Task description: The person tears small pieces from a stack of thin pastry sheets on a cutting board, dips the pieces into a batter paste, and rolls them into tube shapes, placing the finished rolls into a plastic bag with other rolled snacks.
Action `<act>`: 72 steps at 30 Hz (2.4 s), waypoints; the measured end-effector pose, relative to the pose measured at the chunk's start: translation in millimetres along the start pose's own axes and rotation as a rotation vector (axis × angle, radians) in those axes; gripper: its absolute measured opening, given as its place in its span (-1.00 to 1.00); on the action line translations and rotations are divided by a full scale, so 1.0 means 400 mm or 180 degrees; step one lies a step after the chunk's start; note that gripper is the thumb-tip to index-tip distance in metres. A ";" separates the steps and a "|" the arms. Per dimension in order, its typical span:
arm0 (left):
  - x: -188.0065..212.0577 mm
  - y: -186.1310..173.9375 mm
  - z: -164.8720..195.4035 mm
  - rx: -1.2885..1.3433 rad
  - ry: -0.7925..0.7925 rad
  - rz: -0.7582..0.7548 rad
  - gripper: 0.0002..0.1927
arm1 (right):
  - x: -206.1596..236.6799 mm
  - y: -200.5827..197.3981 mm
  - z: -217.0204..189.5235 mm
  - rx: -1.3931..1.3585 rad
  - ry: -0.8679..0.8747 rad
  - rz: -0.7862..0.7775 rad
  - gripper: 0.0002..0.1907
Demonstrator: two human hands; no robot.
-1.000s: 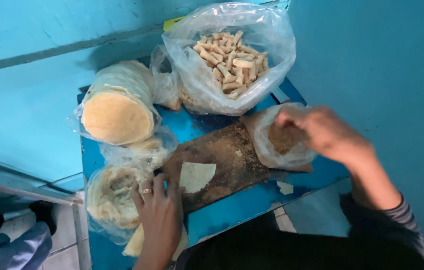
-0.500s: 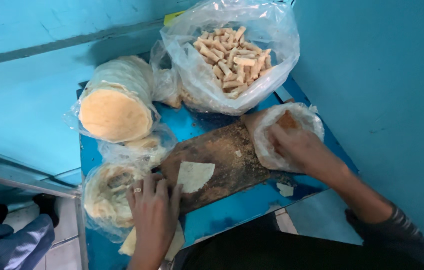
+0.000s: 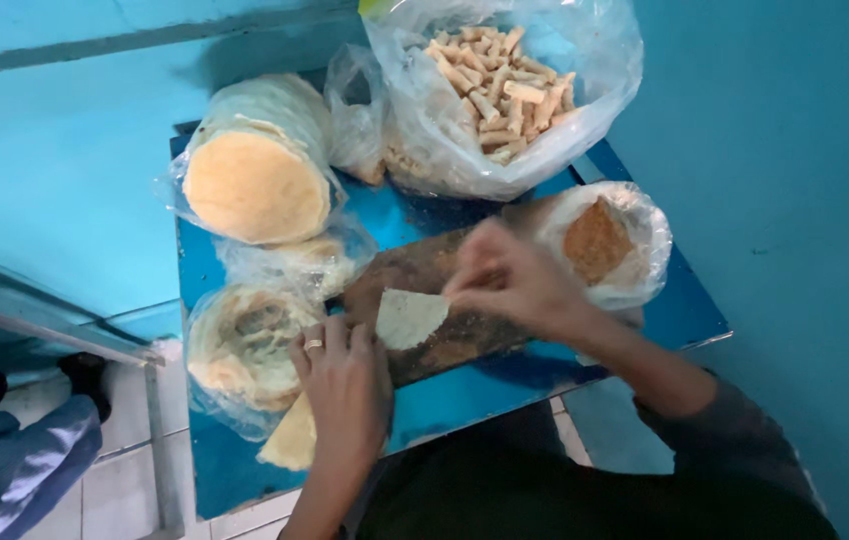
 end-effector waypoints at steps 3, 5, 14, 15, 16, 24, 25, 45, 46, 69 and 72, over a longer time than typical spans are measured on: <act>0.009 -0.006 0.006 0.0004 -0.0026 0.0094 -0.84 | -0.016 0.116 0.018 0.1006 -0.0869 -0.0138 -0.73; 0.013 -0.009 0.008 0.0030 -0.0024 0.0191 -0.83 | -0.015 0.157 0.026 0.1672 -0.1524 -0.0033 -0.79; 0.015 0.017 0.012 -0.0206 0.0007 0.0085 -0.93 | 0.040 0.125 0.012 0.2377 -0.2500 0.0071 -0.41; 0.014 0.016 0.013 -0.0136 0.0038 0.0156 -0.92 | 0.035 0.114 0.009 0.2349 -0.2261 0.0247 -0.52; 0.011 0.016 0.013 -0.0067 0.0069 0.0229 -0.92 | 0.028 0.103 0.006 0.2318 -0.2022 0.0420 -0.63; -0.011 0.009 0.014 0.0727 -0.0139 0.0005 -0.92 | 0.000 0.096 0.016 0.1994 -0.1072 0.0340 -0.66; -0.011 0.011 0.012 0.0910 -0.0227 -0.0094 -0.92 | -0.006 0.094 0.021 0.1840 -0.0926 0.0322 -0.65; -0.021 0.027 0.040 0.0486 0.0163 0.0199 -0.80 | -0.008 0.109 0.056 0.0632 -0.0657 0.0344 -0.59; -0.021 0.026 0.041 0.0479 0.0183 0.0267 -0.83 | -0.008 0.117 0.057 0.0642 -0.0647 0.0342 -0.59; -0.041 0.031 -0.014 0.0534 0.0638 -0.0073 -0.87 | -0.023 0.105 0.033 0.1728 -0.2005 -0.0473 -0.74; -0.041 0.023 -0.002 0.0345 0.0737 0.0040 -0.83 | -0.042 0.109 0.028 0.1693 -0.1914 -0.0329 -0.80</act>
Point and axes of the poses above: each hand's wrist, its own x-axis away from the middle knuckle, its own y-axis out of the palm, z = x × y, the point moved 2 cm from there along -x, towards the middle knuckle, and after that the axes turned 4 degrees about z, right-handed, at the moved point
